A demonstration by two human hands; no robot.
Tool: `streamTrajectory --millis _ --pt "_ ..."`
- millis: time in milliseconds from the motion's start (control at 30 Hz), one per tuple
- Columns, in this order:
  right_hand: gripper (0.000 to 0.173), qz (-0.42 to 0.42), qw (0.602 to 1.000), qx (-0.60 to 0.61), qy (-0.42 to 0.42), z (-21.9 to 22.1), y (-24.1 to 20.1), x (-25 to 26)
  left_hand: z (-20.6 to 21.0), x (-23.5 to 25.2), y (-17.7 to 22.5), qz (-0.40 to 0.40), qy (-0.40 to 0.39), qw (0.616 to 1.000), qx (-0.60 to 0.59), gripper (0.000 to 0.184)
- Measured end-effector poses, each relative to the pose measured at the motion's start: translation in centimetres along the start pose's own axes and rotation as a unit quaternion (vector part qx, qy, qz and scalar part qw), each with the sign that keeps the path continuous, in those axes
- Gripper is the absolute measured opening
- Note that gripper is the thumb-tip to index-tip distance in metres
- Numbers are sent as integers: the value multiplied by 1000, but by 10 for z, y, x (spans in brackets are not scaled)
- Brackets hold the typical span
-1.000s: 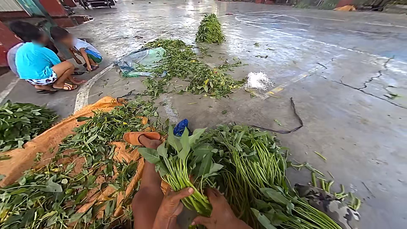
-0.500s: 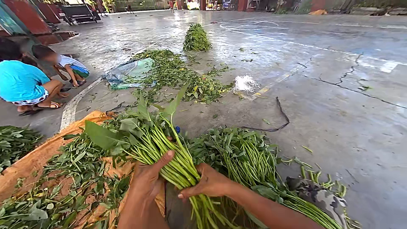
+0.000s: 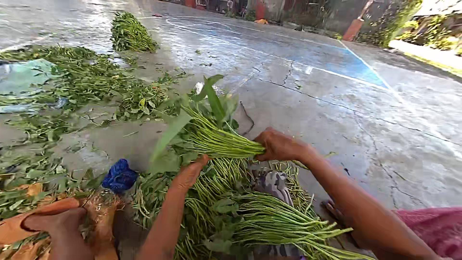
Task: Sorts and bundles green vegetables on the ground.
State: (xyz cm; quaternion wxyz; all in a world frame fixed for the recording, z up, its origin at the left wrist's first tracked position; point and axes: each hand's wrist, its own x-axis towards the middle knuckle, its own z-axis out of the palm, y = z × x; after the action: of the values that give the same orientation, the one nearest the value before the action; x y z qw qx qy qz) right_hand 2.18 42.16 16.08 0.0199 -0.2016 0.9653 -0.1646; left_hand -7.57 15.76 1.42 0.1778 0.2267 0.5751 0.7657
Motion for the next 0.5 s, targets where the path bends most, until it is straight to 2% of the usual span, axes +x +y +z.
streamTrajectory --millis 67,133,200,233,300,367,400,433,467,500 --pt "20 93 994 53 -25 35 37 -49 32 -10 -32 -124 -15 989 85 51" --pt "26 211 961 139 -112 62 51 -88 47 -23 -48 -234 -87 954 163 56" --pt "28 266 927 221 -141 89 61 -116 43 -33 -54 -323 -152 909 214 63" --pt "28 284 915 248 -146 96 62 -125 37 -35 -58 -330 -171 903 216 61" --pt "29 309 894 286 -152 99 62 -135 20 -35 -64 -309 -175 913 200 50" --pt "26 313 884 317 -143 100 66 -143 5 -37 -62 -240 -113 935 235 37" --pt "26 312 879 331 -145 99 69 -145 6 -41 -53 -175 -48 942 282 33" --pt "26 313 873 342 -151 99 72 -146 20 -47 -27 -116 14 936 332 32" --pt "27 312 868 350 -162 99 75 -146 49 -55 25 -110 42 924 363 34" --pt "26 313 864 354 -173 99 77 -145 88 -61 100 -188 12 905 382 37"
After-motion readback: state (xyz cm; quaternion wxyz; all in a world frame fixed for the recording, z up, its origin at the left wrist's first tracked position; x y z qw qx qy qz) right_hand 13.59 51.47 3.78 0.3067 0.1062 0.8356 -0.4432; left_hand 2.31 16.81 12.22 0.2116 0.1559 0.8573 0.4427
